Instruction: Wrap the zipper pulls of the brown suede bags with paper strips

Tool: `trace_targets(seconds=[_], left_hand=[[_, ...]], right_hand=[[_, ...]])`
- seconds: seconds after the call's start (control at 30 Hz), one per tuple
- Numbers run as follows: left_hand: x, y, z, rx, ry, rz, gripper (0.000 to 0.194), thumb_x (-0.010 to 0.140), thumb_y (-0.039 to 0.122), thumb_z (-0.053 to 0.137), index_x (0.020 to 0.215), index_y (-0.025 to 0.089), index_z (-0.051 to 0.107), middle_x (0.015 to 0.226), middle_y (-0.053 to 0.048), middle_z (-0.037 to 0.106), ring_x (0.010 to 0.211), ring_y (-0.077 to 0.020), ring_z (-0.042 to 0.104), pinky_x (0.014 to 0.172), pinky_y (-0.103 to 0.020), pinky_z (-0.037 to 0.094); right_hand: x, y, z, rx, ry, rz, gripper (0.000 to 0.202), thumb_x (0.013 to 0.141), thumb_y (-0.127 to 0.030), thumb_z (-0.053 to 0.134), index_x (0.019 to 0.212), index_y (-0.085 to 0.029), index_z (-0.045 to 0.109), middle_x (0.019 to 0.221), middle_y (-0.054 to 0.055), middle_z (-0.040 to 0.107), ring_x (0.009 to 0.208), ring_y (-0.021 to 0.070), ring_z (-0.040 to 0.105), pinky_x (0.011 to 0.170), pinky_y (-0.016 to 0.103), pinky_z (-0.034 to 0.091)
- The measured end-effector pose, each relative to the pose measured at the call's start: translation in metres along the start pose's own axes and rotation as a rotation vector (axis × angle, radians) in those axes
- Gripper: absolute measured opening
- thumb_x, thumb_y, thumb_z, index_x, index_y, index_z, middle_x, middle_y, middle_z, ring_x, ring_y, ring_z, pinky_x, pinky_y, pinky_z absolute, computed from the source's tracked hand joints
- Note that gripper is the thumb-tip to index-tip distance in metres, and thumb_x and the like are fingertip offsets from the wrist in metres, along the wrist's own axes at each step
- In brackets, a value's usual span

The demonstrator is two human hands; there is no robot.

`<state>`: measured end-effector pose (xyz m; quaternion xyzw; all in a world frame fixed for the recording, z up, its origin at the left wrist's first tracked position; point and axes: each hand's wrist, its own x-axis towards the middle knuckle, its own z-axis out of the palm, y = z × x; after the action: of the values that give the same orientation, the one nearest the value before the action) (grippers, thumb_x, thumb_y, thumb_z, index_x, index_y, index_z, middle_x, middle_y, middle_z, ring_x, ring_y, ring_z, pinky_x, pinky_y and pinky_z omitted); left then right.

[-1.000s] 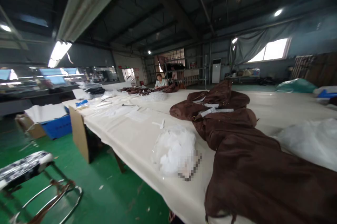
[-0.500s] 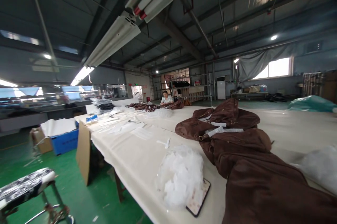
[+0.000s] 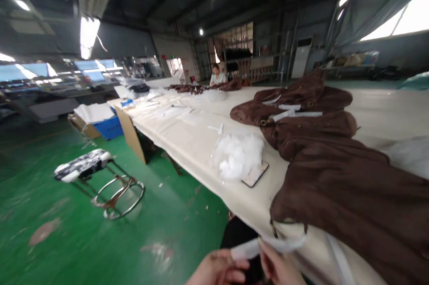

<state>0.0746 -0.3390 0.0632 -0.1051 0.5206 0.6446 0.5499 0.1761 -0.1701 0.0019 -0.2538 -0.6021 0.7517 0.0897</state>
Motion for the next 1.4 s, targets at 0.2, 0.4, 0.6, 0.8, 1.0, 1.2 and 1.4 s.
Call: trace_targets(seconds=[0.2,0.4,0.6,0.8,1.0,1.2,1.4], left_hand=[[0.017,-0.014,-0.012,-0.044,-0.357,0.071,0.035,0.077,0.026,0.067,0.108,0.009,0.064,0.123,-0.021,0.061,0.096,-0.0232,0.068,0.058,-0.021,0.054],[0.016,-0.015,0.006,0.062,-0.328,0.176,0.035,0.076,0.029,0.069,0.105,0.011,0.068,0.117,-0.018,0.064,0.090,-0.0219,0.067,0.062,-0.025,0.056],[0.029,-0.024,0.023,0.214,-0.207,0.318,0.038,0.072,0.043,0.073,0.092,0.011,0.072,0.087,-0.010,0.070,0.073,-0.0147,0.063,0.058,-0.021,0.052],[0.040,-0.034,0.026,0.329,-0.026,0.444,0.042,0.069,0.052,0.074,0.077,0.011,0.072,0.064,-0.004,0.066,0.054,-0.0094,0.055,0.053,-0.020,0.048],[0.036,-0.033,0.023,0.318,0.113,0.494,0.035,0.064,0.044,0.078,0.076,0.013,0.069,0.065,-0.003,0.065,0.056,-0.0101,0.056,0.051,-0.019,0.047],[0.036,-0.028,0.017,0.270,0.226,0.587,0.035,0.061,0.038,0.081,0.084,0.014,0.068,0.069,0.000,0.064,0.058,-0.0094,0.054,0.049,-0.018,0.048],[0.039,-0.022,0.018,0.207,0.207,0.526,0.037,0.058,0.041,0.084,0.078,0.012,0.071,0.062,-0.003,0.067,0.057,-0.0104,0.058,0.054,-0.019,0.050]], right_hand=[[-0.006,0.008,0.003,0.290,0.173,0.172,0.040,0.068,-0.051,0.076,0.056,-0.019,0.054,0.052,-0.001,0.050,0.048,0.0111,0.040,0.045,0.027,0.029],[-0.011,-0.003,0.006,0.262,0.125,0.176,0.038,0.067,-0.049,0.078,0.058,-0.018,0.058,0.051,-0.001,0.051,0.049,0.0109,0.041,0.047,0.026,0.029],[-0.011,0.000,0.007,0.278,0.099,0.173,0.036,0.065,-0.048,0.079,0.062,-0.017,0.062,0.052,-0.001,0.054,0.049,0.0105,0.043,0.047,0.025,0.029],[-0.015,-0.004,0.008,0.344,0.111,0.199,0.039,0.068,-0.051,0.077,0.060,-0.016,0.060,0.051,0.000,0.054,0.047,0.0097,0.043,0.045,0.024,0.029],[-0.015,-0.007,0.004,0.378,0.198,0.160,0.039,0.069,-0.054,0.075,0.069,-0.017,0.062,0.050,-0.005,0.046,0.041,0.0054,0.034,0.039,0.022,0.020],[-0.017,-0.023,-0.004,0.494,0.252,0.158,0.041,0.066,-0.052,0.078,0.080,-0.016,0.065,0.050,-0.006,0.046,0.040,0.0044,0.035,0.038,0.020,0.019],[-0.013,-0.034,-0.014,0.459,0.334,0.118,0.041,0.064,-0.054,0.078,0.067,-0.018,0.058,0.050,-0.003,0.052,0.041,0.0079,0.042,0.037,0.021,0.026]])
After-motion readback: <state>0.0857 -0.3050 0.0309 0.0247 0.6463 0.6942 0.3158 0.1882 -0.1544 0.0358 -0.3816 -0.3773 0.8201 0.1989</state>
